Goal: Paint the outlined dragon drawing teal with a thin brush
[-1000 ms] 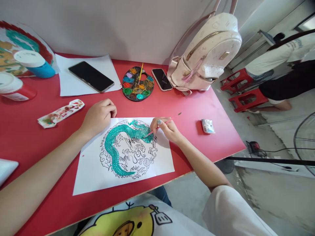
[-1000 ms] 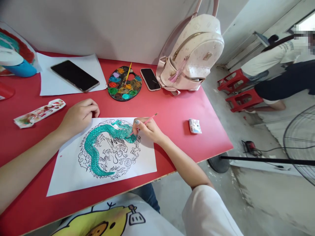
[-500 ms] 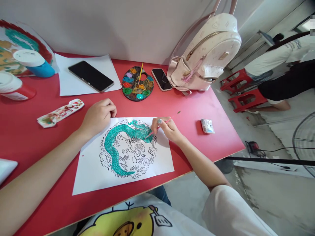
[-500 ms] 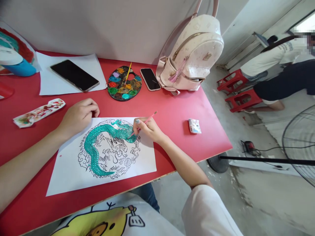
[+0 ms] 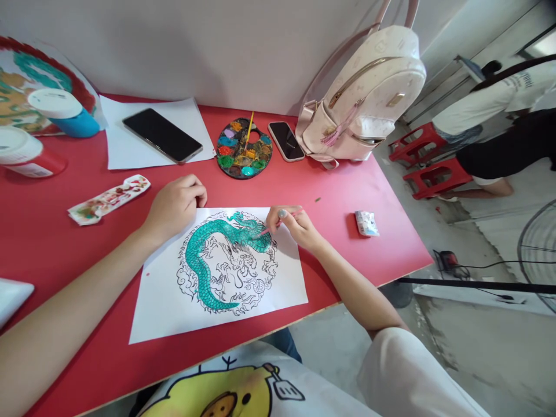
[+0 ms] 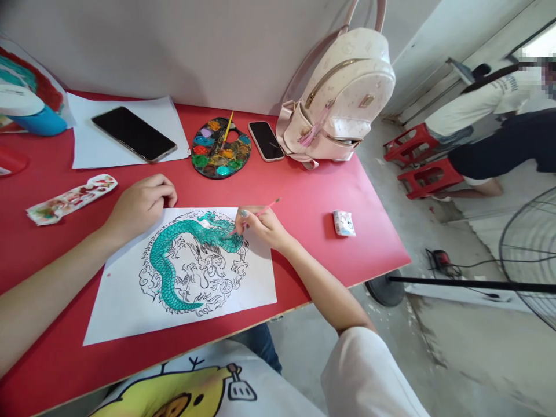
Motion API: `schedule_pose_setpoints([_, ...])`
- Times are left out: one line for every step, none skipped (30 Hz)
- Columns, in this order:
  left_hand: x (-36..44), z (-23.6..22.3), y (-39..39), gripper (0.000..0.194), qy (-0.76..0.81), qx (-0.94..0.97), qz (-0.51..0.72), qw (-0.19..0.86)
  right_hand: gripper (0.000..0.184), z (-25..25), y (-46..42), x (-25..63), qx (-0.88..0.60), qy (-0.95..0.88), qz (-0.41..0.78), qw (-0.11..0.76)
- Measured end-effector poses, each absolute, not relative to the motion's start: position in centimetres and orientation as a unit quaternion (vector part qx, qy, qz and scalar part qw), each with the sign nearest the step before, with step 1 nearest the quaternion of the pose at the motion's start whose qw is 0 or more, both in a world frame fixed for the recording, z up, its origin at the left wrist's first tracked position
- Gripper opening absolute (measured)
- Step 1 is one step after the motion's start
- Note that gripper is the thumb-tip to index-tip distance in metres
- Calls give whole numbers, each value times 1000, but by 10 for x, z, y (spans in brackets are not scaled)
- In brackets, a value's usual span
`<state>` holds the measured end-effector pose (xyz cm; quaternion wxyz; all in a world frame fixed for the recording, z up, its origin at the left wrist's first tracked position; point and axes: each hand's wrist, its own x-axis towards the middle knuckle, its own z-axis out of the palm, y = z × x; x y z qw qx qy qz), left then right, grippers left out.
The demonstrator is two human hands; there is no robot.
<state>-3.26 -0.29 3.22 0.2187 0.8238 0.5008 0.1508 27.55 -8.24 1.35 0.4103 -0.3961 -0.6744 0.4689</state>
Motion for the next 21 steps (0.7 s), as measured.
schedule_pose_setpoints([-33,32,-3,30,501,824,153,218,81,14,-82,275,-396,-668,477,411])
schedule_pose_setpoints([-33,31,-3,29,500,823,155,218,82,14,-82,275,-401,-661,479,416])
schedule_pose_setpoints([-34,30,-3,29,499,824,157,218,82,14,-82,275,-407,-657,472,424])
schedule_pose_setpoints([-34,29,-2,29,497,825,159,218,81,14,-82,276,-412,-658,462,430])
schedule_pose_setpoints([-35,28,-2,28,496,825,160,218,80,13,-82,276,-414,-662,454,430])
schedule_pose_setpoints([-35,27,-2,28,494,826,162,217,80,13,-82,276,-413,-665,453,426])
schedule_pose_setpoints([-35,27,-2,28,493,826,164,217,80,12,-82,276,-408,-667,460,421])
schedule_pose_setpoints([-35,27,-1,28,493,826,165,217,82,12,-82,277,-405,-665,470,416])
schedule_pose_setpoints([-35,26,-1,28,494,826,166,217,83,12,-81,277,-406,-661,476,415])
schedule_pose_setpoints([-35,26,-1,28,495,825,165,217,83,12,-81,277,-411,-655,475,419])
schedule_pose_setpoints([-35,27,-1,28,496,824,164,218,83,12,-81,277,-417,-652,468,426])
schedule_pose_setpoints([-35,27,-1,28,497,824,163,218,82,12,-81,277,-423,-652,458,431])
schedule_pose_setpoints([-35,27,-1,28,497,824,164,218,81,12,-82,277,-426,-655,452,431])
schedule_pose_setpoints([-35,27,-1,28,496,824,165,219,81,13,-82,276,-425,-658,454,424])
schedule_pose_setpoints([-35,27,-1,28,493,825,167,219,82,13,-82,276,-420,-660,464,415])
schedule_pose_setpoints([-35,27,-1,28,492,826,168,219,84,13,-82,276,-416,-660,475,406])
schedule_pose_setpoints([-35,27,-1,28,492,826,170,219,85,13,-83,276,-417,-657,482,402])
schedule_pose_setpoints([-36,27,-1,28,492,826,169,219,86,13,-83,276,-423,-652,479,408])
schedule_pose_setpoints([-36,27,-1,29,493,825,169,218,86,14,-83,276,-430,-646,471,419])
schedule_pose_setpoints([-36,27,-1,29,492,826,168,218,85,14,-83,276,-437,-643,460,429])
schedule_pose_setpoints([-36,27,-1,29,492,826,168,219,84,14,-83,276,-438,-643,455,434])
